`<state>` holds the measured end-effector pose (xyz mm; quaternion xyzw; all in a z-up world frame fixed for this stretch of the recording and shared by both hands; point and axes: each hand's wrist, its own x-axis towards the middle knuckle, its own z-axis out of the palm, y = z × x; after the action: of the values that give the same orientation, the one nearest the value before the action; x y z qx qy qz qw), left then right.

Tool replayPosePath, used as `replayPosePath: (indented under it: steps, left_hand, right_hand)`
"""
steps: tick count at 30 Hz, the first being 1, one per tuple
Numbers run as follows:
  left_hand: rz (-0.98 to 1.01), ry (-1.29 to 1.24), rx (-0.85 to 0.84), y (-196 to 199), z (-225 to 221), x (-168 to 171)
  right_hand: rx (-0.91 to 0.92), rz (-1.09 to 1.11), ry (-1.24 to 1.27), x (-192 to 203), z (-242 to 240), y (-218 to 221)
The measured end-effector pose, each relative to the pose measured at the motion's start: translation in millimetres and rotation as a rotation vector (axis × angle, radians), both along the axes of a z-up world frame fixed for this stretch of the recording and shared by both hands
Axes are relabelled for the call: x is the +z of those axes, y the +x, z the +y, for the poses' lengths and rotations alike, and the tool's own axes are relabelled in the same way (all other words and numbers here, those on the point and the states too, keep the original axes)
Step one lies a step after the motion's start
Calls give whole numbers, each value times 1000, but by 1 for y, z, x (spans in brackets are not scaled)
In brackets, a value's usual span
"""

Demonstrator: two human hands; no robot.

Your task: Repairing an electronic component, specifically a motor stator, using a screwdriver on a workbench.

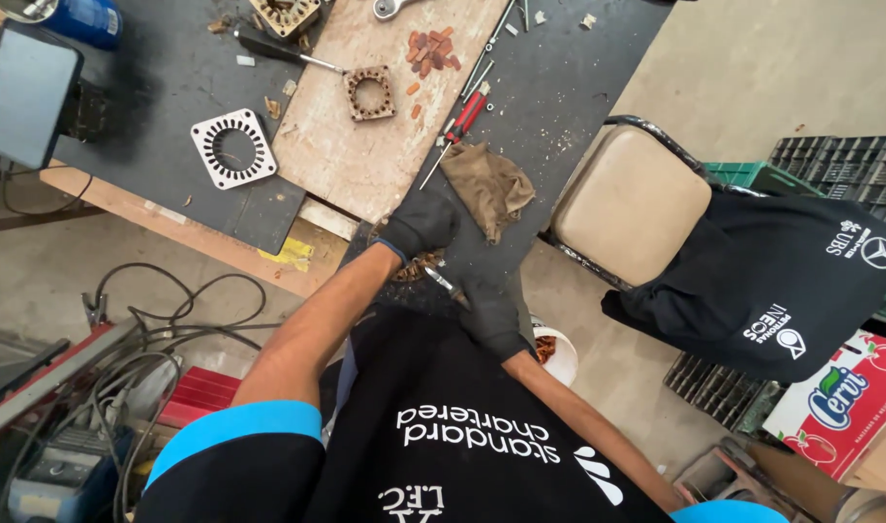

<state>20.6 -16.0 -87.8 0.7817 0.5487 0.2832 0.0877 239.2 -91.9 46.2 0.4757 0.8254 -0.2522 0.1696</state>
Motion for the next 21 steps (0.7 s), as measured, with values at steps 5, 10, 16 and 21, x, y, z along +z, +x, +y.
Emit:
replayPosePath:
  steps: [5,10,16,21]
  left_hand:
    - [-66,-20,-15,2,-1,-13]
    - [-26,7,-10,-4,4,10]
    - [-4,-32,-13,-3,6,3]
    - [-8,-61,-9,-2,6,-6]
  right_hand:
    - [-33,77,40,-14,-10,10]
    - [-16,27,45,-11,-10,10]
    - [-16,-17,78,-13,-9,6]
    - [1,20,76,-22,-15,19]
